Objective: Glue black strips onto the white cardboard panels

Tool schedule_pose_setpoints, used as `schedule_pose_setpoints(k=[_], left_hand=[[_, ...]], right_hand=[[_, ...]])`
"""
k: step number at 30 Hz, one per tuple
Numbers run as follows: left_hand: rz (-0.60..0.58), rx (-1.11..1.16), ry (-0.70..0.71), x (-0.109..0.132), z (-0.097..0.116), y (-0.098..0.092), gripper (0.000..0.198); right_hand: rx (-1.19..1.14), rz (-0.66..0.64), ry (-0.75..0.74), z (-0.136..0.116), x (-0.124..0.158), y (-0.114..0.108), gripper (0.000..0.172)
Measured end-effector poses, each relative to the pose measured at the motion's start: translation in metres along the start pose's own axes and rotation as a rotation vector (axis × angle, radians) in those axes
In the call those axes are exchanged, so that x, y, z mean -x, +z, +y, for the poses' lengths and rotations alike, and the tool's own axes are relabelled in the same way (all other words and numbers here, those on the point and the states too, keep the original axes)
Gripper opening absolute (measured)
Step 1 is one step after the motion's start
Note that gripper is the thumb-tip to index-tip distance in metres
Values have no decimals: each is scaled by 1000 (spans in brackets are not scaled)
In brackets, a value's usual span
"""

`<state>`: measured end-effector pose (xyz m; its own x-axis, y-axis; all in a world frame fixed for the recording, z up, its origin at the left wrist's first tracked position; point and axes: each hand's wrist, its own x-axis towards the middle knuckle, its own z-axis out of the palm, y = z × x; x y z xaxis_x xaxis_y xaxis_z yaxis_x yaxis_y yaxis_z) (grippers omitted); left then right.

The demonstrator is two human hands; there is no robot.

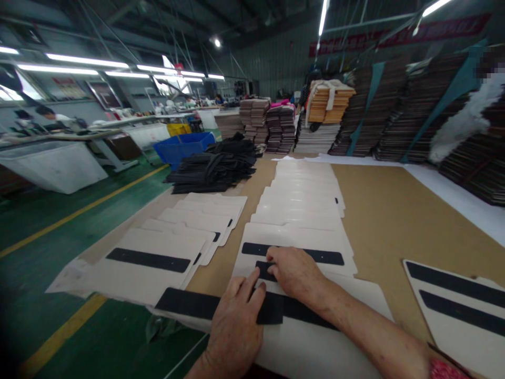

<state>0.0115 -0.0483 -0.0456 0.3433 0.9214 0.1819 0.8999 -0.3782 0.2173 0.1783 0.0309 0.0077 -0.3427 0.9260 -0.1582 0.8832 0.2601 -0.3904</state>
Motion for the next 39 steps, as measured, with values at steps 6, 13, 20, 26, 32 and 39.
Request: schedule_pose_setpoints(k=[6,13,20,26,32,39], left_hand=[[-15,22,1,0,-2,2,54],[39,-12,37,-1,-6,5,62],[118,-131,147,-1,-11,7,60],[117,-192,200,-2,-18,10,57],[138,-206,249,-2,-23,13,56],[158,-212,289,-3,-29,16,59]], right_hand=[[-198,-43,133,68,53,-31,40],[-444,124,344,121,127,-23,22],[-479,391,565,119,139,9,26],[-462,454,604,117,137,10,24],[-389,509,628,118,131,10,17],[-359,499,647,124,126,17,15]])
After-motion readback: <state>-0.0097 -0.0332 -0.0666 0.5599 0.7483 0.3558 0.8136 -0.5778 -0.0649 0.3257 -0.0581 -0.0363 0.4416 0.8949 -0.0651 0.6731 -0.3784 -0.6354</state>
